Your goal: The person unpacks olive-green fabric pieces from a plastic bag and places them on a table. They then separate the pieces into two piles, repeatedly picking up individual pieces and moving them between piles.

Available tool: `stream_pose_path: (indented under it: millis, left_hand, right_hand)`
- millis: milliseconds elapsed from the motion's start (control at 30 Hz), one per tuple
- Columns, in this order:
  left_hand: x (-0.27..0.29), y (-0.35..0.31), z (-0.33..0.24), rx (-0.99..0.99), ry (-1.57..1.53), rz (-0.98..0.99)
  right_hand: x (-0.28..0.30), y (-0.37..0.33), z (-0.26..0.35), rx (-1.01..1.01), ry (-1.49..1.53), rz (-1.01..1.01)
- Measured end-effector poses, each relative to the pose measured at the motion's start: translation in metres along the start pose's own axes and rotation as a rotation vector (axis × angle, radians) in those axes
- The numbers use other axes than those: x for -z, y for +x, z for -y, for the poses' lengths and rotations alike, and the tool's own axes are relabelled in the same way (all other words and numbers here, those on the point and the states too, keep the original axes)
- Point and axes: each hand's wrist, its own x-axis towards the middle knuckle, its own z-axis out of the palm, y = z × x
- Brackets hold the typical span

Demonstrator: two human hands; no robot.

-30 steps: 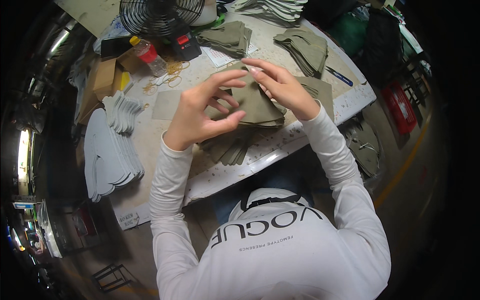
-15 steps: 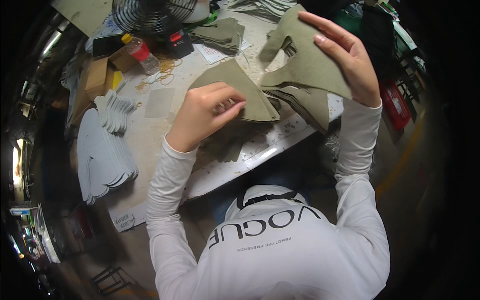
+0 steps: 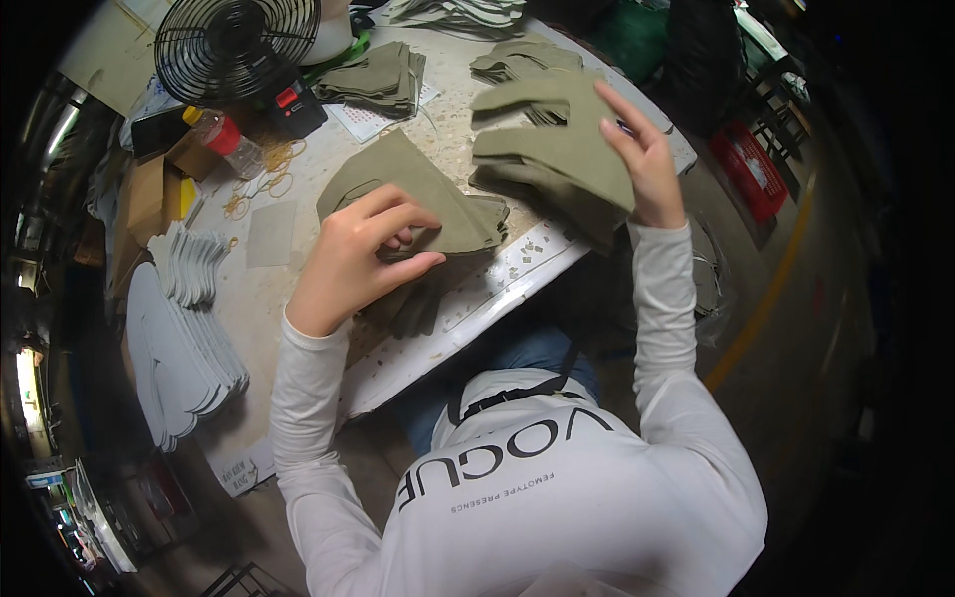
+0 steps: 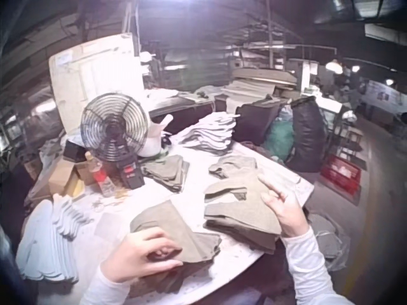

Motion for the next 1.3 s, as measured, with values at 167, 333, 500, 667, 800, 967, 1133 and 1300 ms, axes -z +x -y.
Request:
stream_pose_path:
  millis: [167, 333, 500, 667, 800, 967, 1133, 1300]
  left_hand:
    - [0.004, 0.001, 0.005, -0.001, -0.077, 0.011]
    - [0.003, 0.002, 0.007, 0.063, -0.122, -0.126]
    - [0.0, 0.002, 0.008, 0.012, -0.105, -0.149]
    - [-0.003, 0.002, 0.009, -0.153, 0.106, -0.043]
    - [-0.003, 0.001, 0.009, -0.126, 0.06, -0.071]
    - [-0.001, 0.0, 0.011, -0.145, 0.059, -0.065]
    - [0.001, 0.0, 0.012, -0.114, 0.01, -0.042]
    - [0.004, 0.0, 0.015, -0.043, -0.081, -0.018]
  right_hand:
    - [0.029, -0.045, -0.073, -0.235, -0.076, -0.174]
    - [0.037, -0.033, -0.056, 0.084, -0.935, -0.307]
    - [-0.025, -0.031, 0.011, 0.117, -0.524, -0.111]
    - [-0.079, -0.03, 0.032, 0.13, -0.342, 0.156]
    - [-0.093, -0.025, 0.03, 0.09, -0.194, 0.247]
    - [-0.096, -0.022, 0.032, 0.085, -0.167, 0.282]
    - [-0.097, -0.022, 0.033, 0.037, -0.165, 0.322]
    - [-0.1, -0.023, 0.033, -0.057, -0.159, 0.339]
